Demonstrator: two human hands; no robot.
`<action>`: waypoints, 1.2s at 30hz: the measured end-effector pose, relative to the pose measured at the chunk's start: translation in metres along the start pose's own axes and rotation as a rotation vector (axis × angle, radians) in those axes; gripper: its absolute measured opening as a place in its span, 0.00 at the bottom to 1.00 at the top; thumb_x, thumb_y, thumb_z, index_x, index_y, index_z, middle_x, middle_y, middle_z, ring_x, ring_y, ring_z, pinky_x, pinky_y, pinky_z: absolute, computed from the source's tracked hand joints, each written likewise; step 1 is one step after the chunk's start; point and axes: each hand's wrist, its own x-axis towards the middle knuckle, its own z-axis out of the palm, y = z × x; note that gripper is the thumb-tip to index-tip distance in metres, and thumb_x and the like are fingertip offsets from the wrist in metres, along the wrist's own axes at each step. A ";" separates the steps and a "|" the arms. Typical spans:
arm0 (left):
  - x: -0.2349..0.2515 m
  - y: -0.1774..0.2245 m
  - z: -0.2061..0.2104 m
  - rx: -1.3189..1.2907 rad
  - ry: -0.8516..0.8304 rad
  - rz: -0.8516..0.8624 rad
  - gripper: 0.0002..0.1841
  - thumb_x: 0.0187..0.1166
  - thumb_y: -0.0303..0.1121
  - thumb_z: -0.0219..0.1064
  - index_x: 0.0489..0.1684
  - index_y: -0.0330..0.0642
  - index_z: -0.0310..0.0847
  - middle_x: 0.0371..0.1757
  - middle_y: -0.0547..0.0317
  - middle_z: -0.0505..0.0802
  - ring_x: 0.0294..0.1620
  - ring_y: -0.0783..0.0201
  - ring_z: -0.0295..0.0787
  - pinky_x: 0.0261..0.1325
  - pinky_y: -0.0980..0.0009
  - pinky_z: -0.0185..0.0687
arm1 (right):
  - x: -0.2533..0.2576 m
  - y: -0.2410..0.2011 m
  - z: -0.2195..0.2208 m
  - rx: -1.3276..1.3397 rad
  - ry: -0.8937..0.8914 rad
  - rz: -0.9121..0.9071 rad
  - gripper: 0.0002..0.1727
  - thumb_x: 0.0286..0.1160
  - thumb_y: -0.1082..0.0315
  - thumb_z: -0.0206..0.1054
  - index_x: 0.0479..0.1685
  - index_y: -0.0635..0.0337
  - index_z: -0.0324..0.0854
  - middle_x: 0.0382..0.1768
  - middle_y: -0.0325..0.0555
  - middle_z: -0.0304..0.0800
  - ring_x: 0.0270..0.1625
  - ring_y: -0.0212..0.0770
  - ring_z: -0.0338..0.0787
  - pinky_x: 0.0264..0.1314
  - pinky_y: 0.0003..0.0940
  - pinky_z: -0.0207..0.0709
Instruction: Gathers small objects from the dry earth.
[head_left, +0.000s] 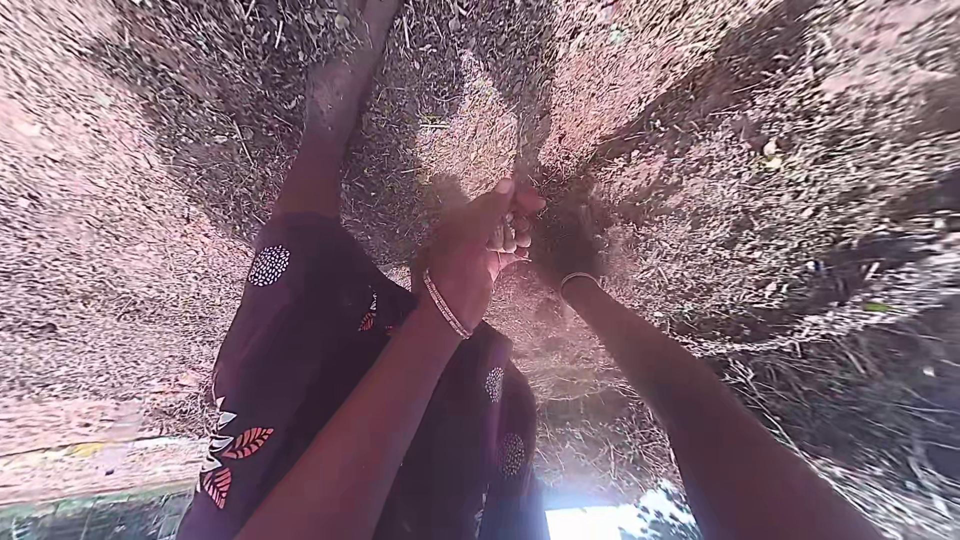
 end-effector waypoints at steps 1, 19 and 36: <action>0.000 0.000 0.000 0.000 -0.007 -0.004 0.20 0.94 0.42 0.47 0.39 0.49 0.86 0.31 0.69 0.84 0.31 0.74 0.81 0.38 0.77 0.83 | 0.005 -0.001 -0.002 0.024 -0.070 0.067 0.47 0.79 0.45 0.67 0.91 0.65 0.56 0.83 0.68 0.70 0.83 0.66 0.74 0.80 0.68 0.70; -0.002 -0.013 0.001 0.051 0.029 -0.027 0.18 0.93 0.45 0.51 0.39 0.50 0.86 0.30 0.69 0.83 0.30 0.73 0.81 0.40 0.75 0.84 | 0.003 -0.033 -0.066 -0.219 -0.469 -0.028 0.32 0.82 0.53 0.68 0.78 0.68 0.75 0.79 0.72 0.74 0.84 0.73 0.70 0.80 0.77 0.61; -0.001 -0.019 0.003 0.152 0.022 -0.014 0.20 0.93 0.46 0.48 0.39 0.51 0.85 0.27 0.71 0.82 0.28 0.75 0.81 0.38 0.77 0.84 | -0.021 -0.034 -0.058 -0.123 -0.395 0.081 0.34 0.81 0.76 0.62 0.87 0.76 0.58 0.89 0.75 0.55 0.93 0.69 0.55 0.89 0.64 0.55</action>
